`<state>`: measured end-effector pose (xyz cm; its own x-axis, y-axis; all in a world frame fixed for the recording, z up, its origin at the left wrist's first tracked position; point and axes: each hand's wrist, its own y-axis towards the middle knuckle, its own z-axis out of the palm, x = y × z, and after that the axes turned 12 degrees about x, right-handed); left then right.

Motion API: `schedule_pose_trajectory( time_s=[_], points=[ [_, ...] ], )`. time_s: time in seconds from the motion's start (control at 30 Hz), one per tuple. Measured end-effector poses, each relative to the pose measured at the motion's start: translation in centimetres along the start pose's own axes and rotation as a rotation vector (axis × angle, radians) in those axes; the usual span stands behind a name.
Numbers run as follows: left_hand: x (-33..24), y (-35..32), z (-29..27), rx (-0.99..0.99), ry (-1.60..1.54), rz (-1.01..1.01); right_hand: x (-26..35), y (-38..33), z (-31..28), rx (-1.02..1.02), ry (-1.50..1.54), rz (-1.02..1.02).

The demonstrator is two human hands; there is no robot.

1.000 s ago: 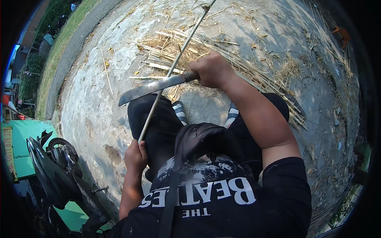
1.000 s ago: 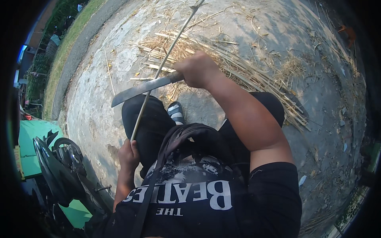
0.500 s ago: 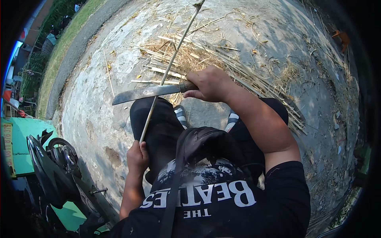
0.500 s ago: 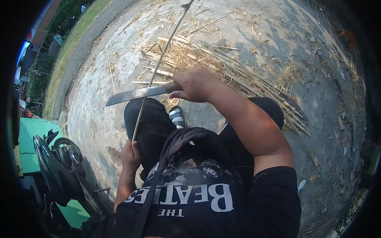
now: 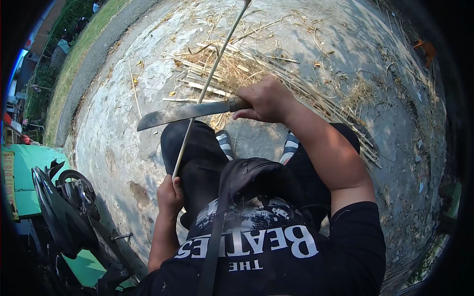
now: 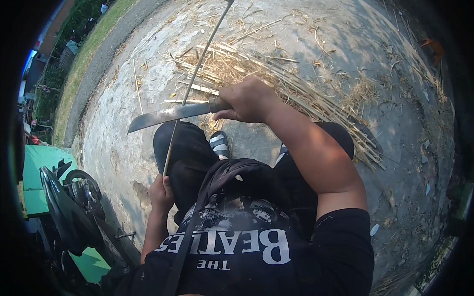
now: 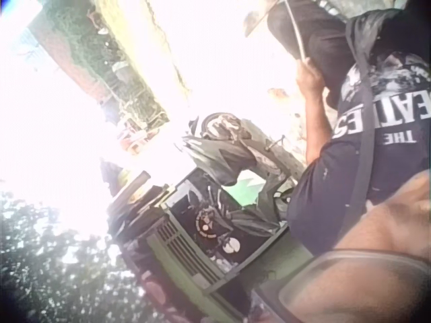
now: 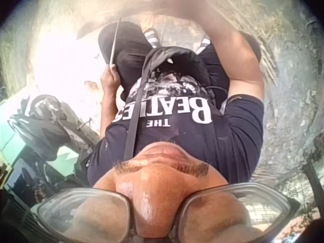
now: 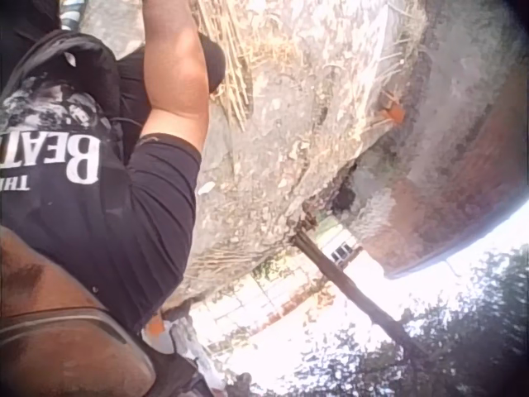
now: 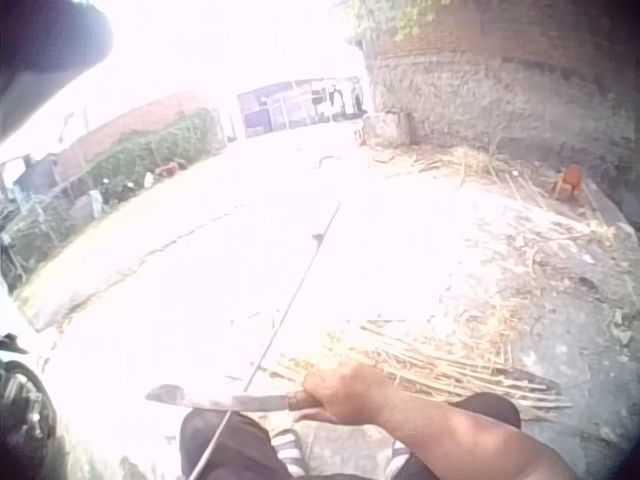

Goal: The person strips the outer layer from a bamboo stalk using a machete, repeatedly pulling the stalk through the blade while holding it against their leg.

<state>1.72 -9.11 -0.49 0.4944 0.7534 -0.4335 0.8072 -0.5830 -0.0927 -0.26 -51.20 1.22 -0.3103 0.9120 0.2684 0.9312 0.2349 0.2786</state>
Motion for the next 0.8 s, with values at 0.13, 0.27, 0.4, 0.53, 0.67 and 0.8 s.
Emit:
schedule_pose_trajectory(
  time_s=[0.13, 0.27, 0.4, 0.53, 0.67, 0.8],
  points=[
    [0.0, -0.3, -0.4, -0.001, 0.077, 0.011, 0.0, 0.0, -0.3, 0.044, -0.065, -0.061],
    [-1.0, 0.1, -0.8, 0.03, 0.078, -0.013, -5.5, -0.8, -2.1, 0.05, 0.175, 0.492],
    [-1.7, 0.1, -1.8, 0.089, 0.091, -0.074, -4.0, -0.6, -0.5, 0.042, 0.09, 0.572],
    [-1.0, -0.7, -2.0, 0.116, 0.055, -0.081, -1.1, -0.6, -0.2, 0.048, 0.055, 0.276],
    [0.0, -1.7, -1.8, 0.052, 0.077, -0.1, -0.7, -0.6, -0.9, 0.122, 0.002, 0.006],
    [0.0, -1.3, -0.5, -0.012, 0.135, -0.058, -4.6, -1.0, -1.7, 0.088, 0.187, 0.501]
  ],
)
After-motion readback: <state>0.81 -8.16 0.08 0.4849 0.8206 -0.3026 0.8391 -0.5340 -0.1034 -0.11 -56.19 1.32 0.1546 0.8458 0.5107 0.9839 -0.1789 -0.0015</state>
